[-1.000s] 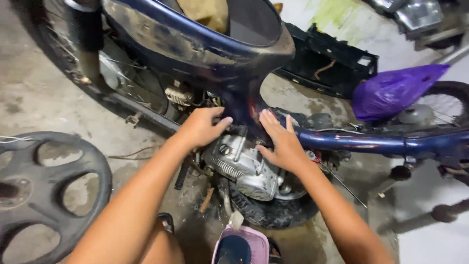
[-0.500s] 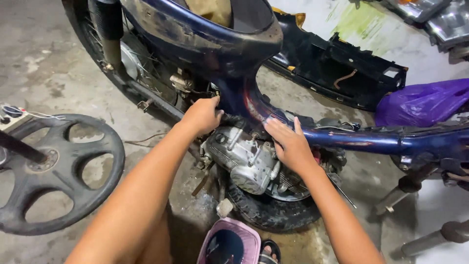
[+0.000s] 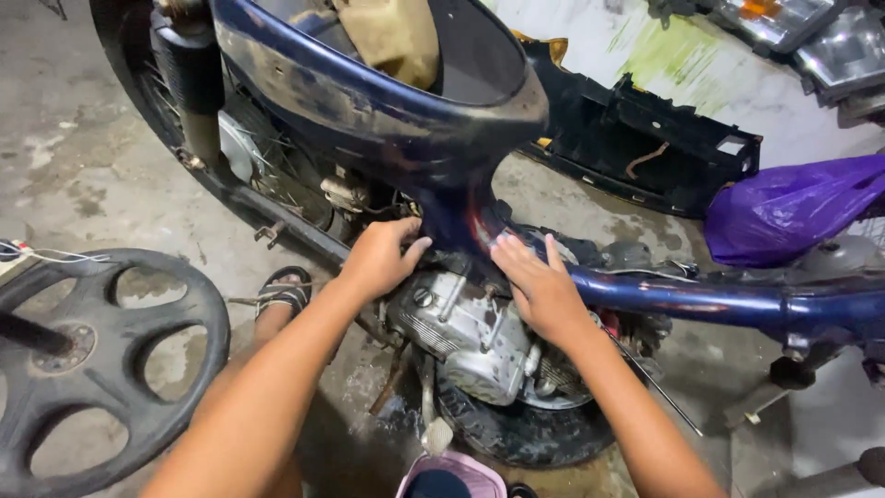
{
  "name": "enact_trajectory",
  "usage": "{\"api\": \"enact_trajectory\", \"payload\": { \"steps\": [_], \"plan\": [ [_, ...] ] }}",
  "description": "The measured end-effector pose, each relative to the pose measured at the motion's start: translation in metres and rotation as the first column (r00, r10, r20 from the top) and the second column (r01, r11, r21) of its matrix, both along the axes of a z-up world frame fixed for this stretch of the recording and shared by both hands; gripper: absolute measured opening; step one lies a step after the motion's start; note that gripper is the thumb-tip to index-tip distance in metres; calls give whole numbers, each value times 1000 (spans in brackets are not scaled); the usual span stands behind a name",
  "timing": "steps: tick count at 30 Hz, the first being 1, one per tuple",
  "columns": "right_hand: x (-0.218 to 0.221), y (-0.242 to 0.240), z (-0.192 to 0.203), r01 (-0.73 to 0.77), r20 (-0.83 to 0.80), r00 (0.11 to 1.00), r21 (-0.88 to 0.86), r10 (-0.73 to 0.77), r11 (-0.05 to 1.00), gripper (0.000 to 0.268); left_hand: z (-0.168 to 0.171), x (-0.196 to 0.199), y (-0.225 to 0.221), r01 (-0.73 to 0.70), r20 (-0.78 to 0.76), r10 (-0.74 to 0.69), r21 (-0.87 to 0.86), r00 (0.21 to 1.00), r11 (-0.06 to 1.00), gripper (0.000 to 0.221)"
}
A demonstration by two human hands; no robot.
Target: The person scrubs the side of a blue motorcycle's fuel tank and frame with a cloth. They repeatedly wipe the area around the engine and lower tank, focusing on removing dirt and grime from the surface.
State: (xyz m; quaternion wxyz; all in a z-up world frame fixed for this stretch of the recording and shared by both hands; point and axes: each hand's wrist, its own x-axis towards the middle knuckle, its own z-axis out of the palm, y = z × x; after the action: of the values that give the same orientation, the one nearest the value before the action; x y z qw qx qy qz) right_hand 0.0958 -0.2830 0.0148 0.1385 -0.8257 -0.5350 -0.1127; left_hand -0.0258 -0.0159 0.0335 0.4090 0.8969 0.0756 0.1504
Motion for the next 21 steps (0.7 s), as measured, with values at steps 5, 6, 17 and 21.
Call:
{"api": "enact_trajectory", "payload": {
  "steps": [5,6,17,21],
  "plan": [
    [8,14,-5,-81,71,994,62,77,995,57,-4,0,8,35,-5,-35,24,999,999,26],
    [9,8,-7,-99,128,987,39,93,994,57,-4,-1,6,38,10,-38,-1,999,999,26],
    [5,21,-24,-170,370,910,-82,188,982,73,-25,11,-1,-9,66,6,52,998,999,32],
    [2,9,-32,-134,374,911,-136,176,982,76,-11,4,7,33,35,-32,-16,999,999,30]
  ]
}}
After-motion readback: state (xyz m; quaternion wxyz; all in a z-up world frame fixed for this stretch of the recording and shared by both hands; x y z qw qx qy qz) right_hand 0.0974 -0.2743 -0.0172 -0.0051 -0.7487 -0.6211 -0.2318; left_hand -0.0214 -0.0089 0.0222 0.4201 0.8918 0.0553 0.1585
